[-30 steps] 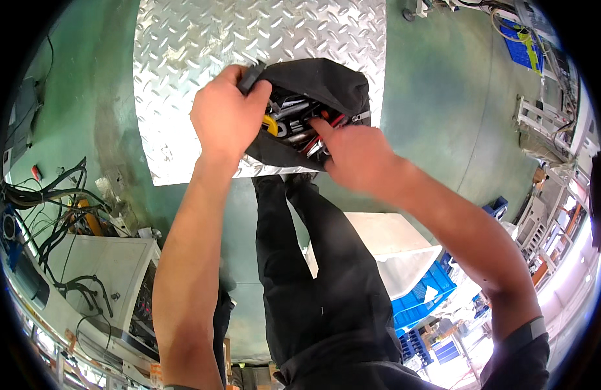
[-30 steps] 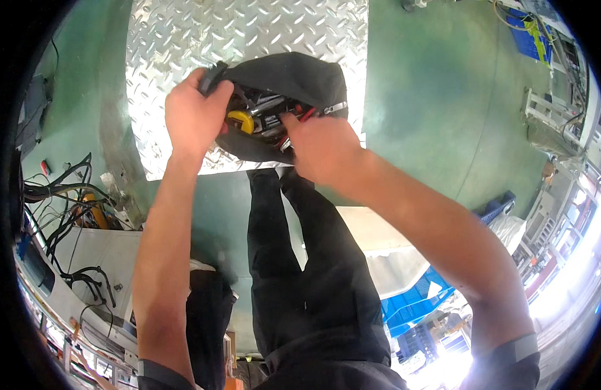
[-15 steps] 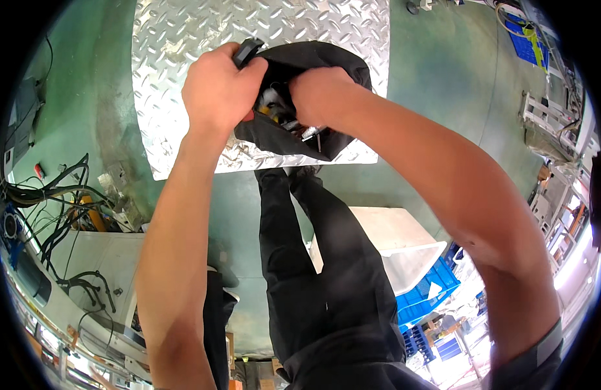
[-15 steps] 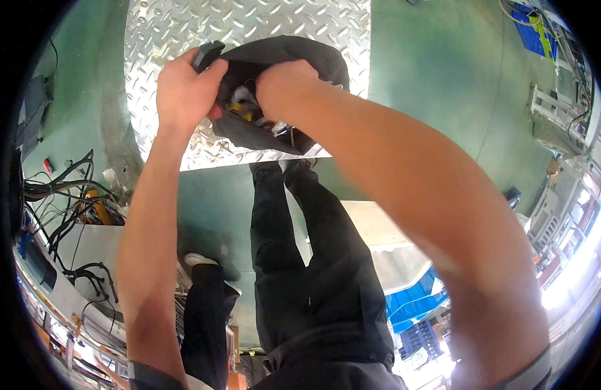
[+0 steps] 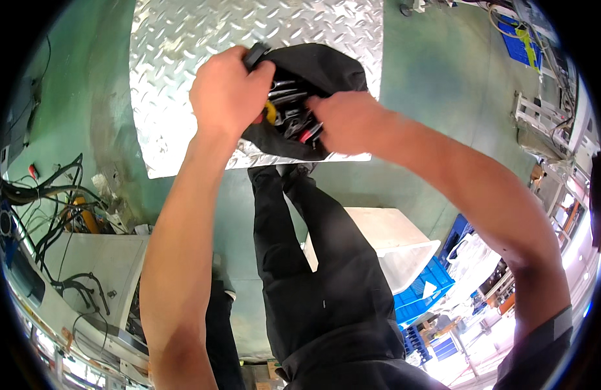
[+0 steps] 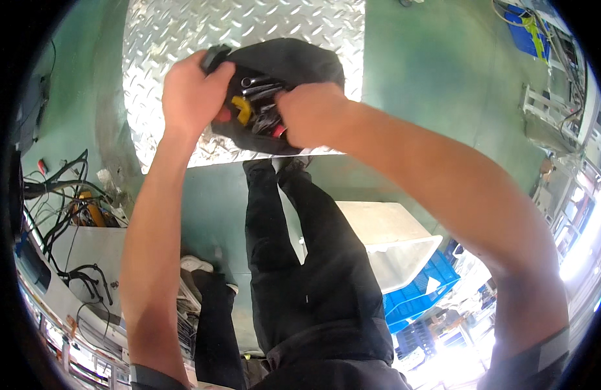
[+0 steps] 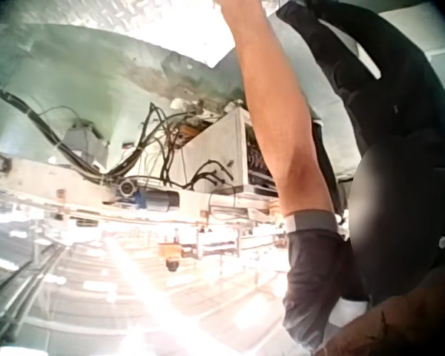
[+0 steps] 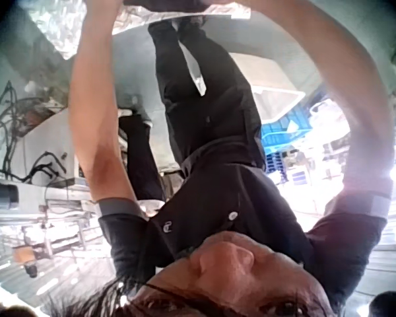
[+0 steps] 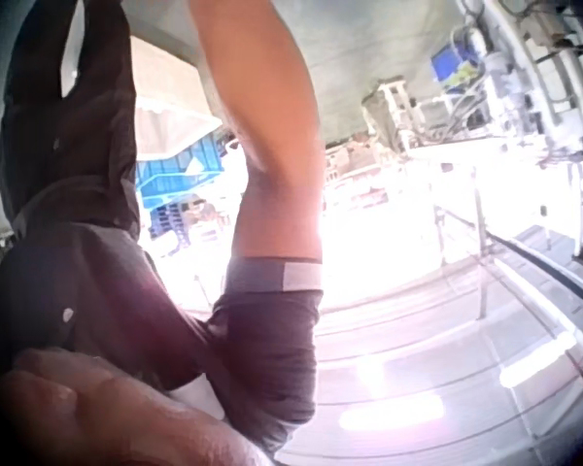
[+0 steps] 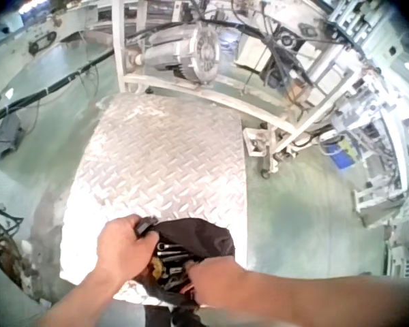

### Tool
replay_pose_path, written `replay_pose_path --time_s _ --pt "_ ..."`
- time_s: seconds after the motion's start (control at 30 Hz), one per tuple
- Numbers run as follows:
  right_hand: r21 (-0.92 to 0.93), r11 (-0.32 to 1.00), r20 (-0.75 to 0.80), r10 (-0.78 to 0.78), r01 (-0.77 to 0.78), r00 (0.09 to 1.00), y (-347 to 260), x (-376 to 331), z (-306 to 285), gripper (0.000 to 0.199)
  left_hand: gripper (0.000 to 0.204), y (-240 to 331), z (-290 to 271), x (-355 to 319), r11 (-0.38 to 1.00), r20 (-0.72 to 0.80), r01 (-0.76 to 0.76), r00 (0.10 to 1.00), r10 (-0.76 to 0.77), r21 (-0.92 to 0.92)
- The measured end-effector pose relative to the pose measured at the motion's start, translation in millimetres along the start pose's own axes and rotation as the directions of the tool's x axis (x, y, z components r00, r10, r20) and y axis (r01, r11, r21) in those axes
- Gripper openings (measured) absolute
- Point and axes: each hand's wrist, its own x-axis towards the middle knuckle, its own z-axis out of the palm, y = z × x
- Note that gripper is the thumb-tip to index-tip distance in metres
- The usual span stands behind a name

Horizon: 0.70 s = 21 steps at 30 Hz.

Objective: The person organizes metal tools inside a black bag and then uses a thin metal rod to probe a circular industrial component on a control panel.

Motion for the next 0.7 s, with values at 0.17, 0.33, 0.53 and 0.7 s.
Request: replay_pose_path --time_s 0.17,0.33,0.53,0.7 --pt "-0.064 0.994 0.02 0.092 -0.09 0.996 1.7 13.5 -5.8 0.039 0.03 -4.4 11.4 16.2 0.973 -0.151 -0.159 0.971 0.184 0.167" --pt "-0.173 0.96 0.056 0.235 -0.222 0.97 11.5 23.2 -7.9 0.048 0.03 28.1 8.9 18.0 0.978 -0.147 -0.097 0.981 0.126 0.185" --pt "-0.051 0.965 0.026 0.257 -0.256 0.966 19.6 40.8 -15.1 0.046 0.031 22.8 2.9 31.9 0.963 0.064 -0.027 0.998 0.01 0.268" --pt "0.234 0.963 -0.022 -0.13 0.132 0.991 10.5 16.9 -22.0 0.054 0.032 13.9 6.9 36.7 0.975 0.039 -0.021 0.999 0.013 0.221"
